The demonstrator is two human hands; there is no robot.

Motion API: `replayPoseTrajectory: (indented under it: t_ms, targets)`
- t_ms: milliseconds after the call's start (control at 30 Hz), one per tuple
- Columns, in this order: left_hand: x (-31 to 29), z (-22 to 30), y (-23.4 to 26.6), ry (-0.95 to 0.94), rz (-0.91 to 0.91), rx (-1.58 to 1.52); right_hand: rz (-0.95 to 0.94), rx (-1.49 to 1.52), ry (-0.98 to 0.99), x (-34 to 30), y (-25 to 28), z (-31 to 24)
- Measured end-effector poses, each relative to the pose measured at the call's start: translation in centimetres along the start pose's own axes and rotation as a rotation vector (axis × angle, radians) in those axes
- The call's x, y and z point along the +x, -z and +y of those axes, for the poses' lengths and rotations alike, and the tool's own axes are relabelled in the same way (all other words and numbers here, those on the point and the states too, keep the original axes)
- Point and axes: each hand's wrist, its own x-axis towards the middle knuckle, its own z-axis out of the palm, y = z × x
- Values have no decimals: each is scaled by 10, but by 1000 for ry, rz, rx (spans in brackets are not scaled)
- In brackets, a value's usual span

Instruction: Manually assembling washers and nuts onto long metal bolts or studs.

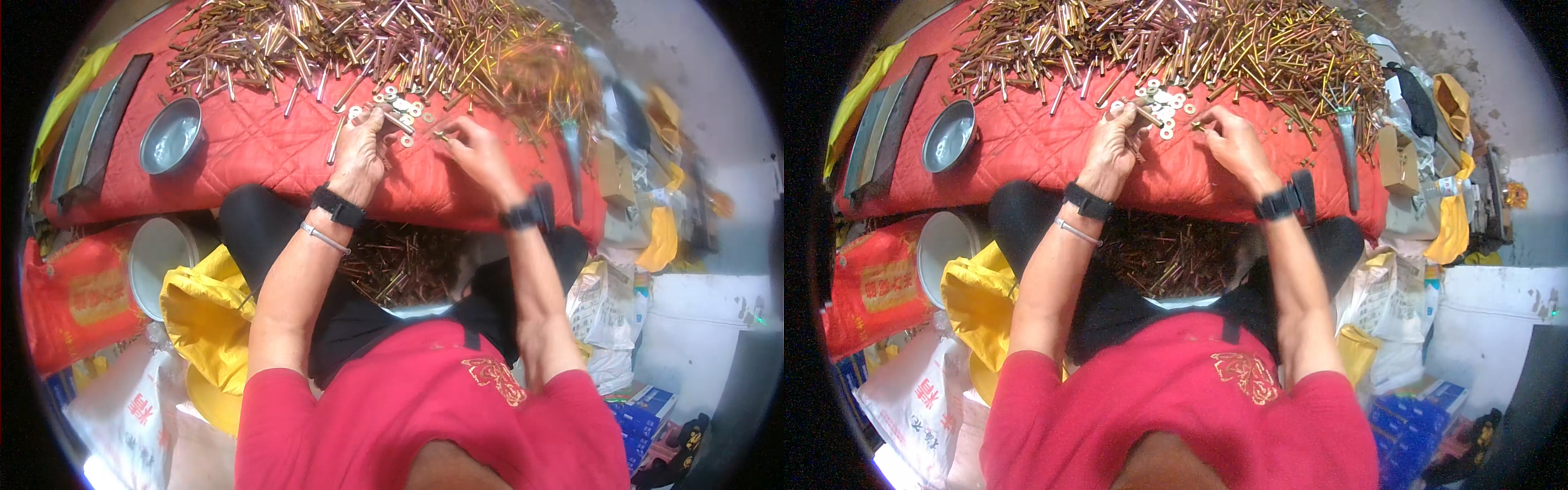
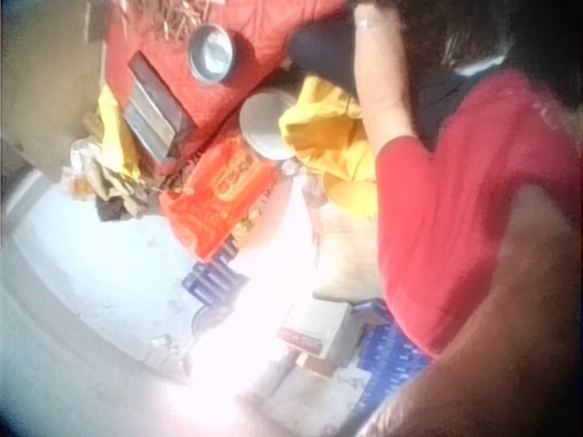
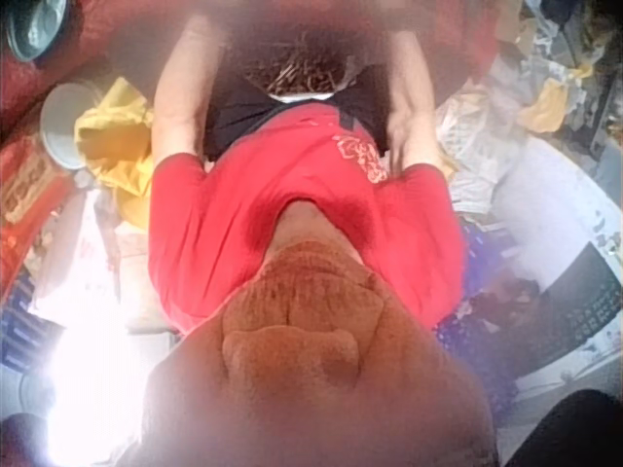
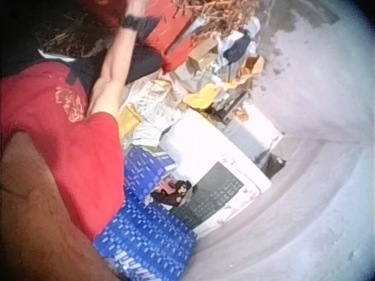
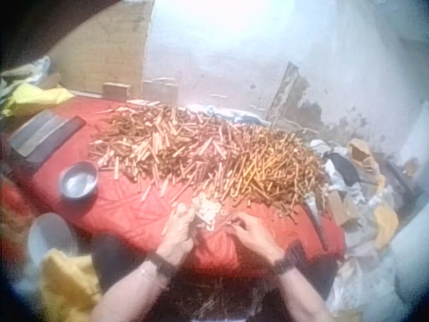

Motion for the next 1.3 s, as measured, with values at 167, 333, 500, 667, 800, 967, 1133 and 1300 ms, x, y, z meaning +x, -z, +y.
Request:
replayPoseTrajectory:
  t_ms: [167, 333, 500, 667, 800, 967, 1133, 1300]
  targets:
    - [-1, -3, 0, 2, 66, -37, 91, 521, -154, -24, -5, -37]
    - [-2, -6, 0, 24, -11, -25, 120, 409, -129, -30, -13, -40]
    - [-5, -9, -2, -19, -105, 5, 153, 412, -106, -29, -9, -47]
    - [-8, -4, -11, -46, -129, 23, 480, 244, 23, -15, -23, -45]
    - [-5, -17, 0, 72, -147, 10, 706, 370, 174, 6, -29, -73]
    - [-4, -29, 6, 264, -35, -122, 567, 567, 186, 14, -31, -67]
    - [-5, -3, 3, 333, -96, -70, 532, 156, -51, -17, 6, 34]
    - [-16, -1, -13, 277, -99, 81, 337, -7, -185, -36, 7, 79]
